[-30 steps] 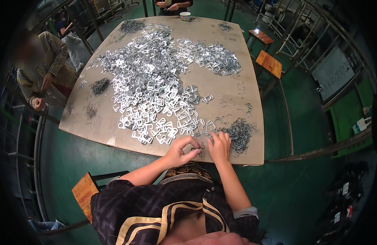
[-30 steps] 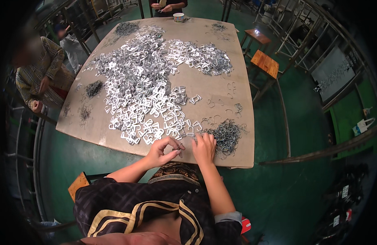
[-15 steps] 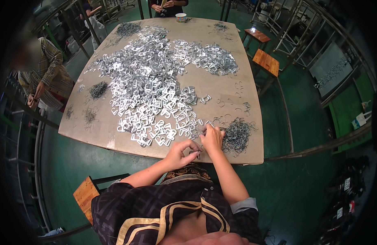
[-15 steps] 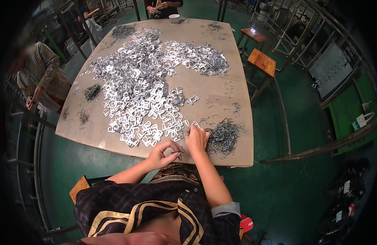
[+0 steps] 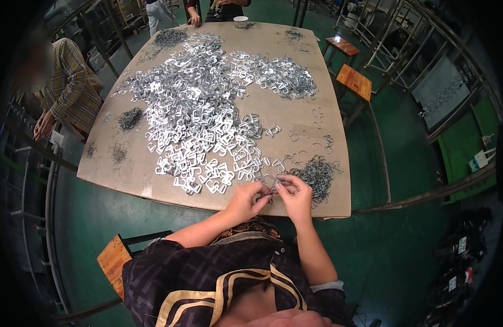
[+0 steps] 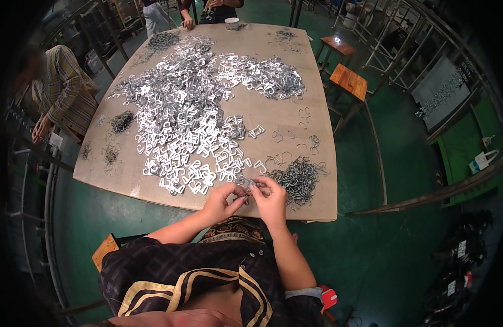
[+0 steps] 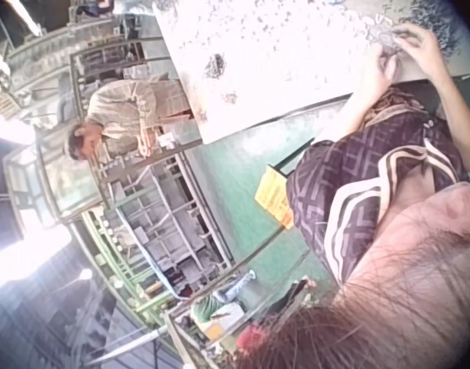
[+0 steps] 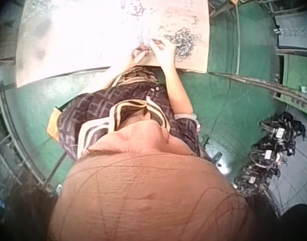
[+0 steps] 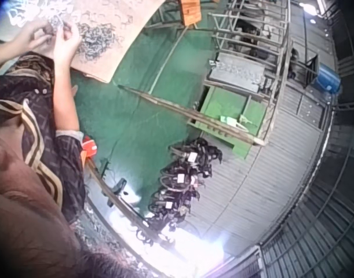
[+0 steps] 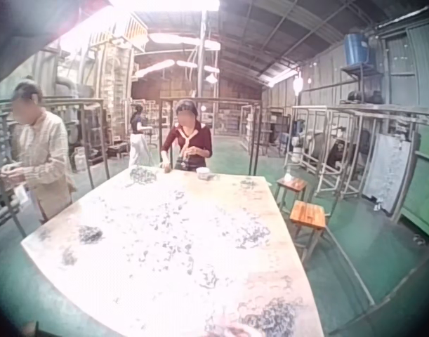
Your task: The person sits at a table and repeatedly picks up small metal clips and wire pieces, joining them together by hand. They place the assembled units onto a hanging rack nearby. Other people at the table perform similar assembly tasks.
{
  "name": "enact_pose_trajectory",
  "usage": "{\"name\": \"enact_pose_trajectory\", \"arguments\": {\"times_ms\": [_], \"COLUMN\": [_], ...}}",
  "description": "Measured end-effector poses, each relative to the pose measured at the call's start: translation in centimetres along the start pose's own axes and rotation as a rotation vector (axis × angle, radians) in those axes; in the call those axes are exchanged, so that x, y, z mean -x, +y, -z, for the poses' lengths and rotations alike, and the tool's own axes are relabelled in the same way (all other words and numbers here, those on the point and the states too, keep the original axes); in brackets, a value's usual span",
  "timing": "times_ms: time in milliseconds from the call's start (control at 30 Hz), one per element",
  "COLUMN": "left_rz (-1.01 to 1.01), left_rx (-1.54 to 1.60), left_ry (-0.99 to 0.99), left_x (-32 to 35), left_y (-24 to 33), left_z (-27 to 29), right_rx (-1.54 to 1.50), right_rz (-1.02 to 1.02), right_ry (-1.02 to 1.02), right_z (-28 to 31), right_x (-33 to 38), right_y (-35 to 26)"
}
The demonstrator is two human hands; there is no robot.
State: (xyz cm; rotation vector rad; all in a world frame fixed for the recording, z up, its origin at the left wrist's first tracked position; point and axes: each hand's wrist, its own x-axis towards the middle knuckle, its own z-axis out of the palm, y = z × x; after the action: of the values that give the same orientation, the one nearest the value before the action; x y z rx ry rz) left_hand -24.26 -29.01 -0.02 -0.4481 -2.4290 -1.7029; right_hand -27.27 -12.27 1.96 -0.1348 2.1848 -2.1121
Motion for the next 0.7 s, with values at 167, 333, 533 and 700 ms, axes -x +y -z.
{"name": "enact_pose_trajectory", "arguments": {"times_ms": [167,333,533,700], "left_rz": [-0.158,-0.153,-0.148,-0.104], "left_rx": [-0.059,-0.122,-0.64,-0.875], "left_ry": [-0.078,-0.105,-0.046,-0.142], "left_x": [-0.3,-3.8,-11.6,-13.6], "left_y": [0.2,-2.2,-8.0,-7.8], "left_z": [-0.3,0.2,-4.1,-6.7], "right_rx": [0.225,0.274,0.393,0.426], "right_rz": [0.222,0.311,0.362,0.361], "right_ry": [0.145,0.255,0.33,0.343], "right_z": [0.2,2.0,3.4,4.1], "right_x": [2.4,3.9,5.2,5.6], "right_y": [-0.9,-1.5,-3.1,-3.3]}}
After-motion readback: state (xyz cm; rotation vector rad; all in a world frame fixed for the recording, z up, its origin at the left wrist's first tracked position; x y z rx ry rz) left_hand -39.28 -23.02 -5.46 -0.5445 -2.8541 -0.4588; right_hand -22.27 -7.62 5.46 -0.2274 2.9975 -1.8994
